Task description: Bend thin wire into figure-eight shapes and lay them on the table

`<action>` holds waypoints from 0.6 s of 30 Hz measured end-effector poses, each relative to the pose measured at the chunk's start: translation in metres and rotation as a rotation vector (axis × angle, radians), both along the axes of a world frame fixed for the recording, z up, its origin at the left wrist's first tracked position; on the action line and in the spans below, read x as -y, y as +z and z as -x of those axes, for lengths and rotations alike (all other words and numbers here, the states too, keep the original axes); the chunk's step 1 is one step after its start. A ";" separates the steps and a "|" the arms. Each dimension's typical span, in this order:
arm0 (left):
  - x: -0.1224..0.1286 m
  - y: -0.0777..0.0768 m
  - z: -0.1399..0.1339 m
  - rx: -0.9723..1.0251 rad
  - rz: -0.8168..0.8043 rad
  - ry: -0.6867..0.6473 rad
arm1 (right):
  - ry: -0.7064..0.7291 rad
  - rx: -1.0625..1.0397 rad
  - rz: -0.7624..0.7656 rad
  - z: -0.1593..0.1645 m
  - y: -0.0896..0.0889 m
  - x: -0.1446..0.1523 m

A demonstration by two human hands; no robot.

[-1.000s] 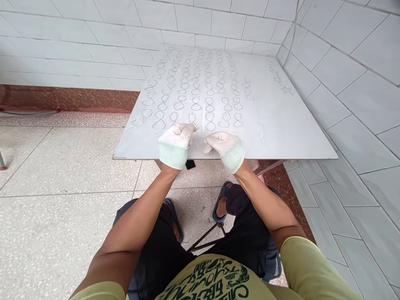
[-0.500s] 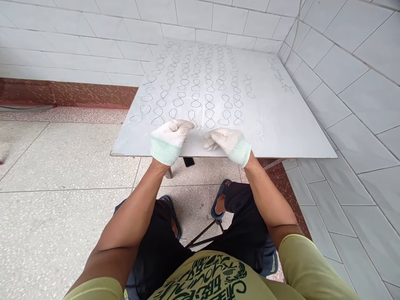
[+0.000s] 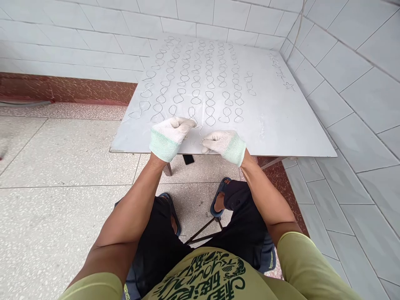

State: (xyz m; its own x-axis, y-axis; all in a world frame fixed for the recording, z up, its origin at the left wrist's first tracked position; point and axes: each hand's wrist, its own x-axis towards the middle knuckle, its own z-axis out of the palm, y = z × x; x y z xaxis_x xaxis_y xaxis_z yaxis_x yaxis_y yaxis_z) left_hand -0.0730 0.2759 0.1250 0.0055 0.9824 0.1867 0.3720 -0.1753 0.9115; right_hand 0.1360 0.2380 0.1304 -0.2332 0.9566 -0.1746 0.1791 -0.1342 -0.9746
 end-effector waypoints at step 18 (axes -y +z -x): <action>-0.002 0.001 -0.002 0.113 0.021 -0.094 | -0.116 -0.003 -0.045 -0.008 0.009 -0.004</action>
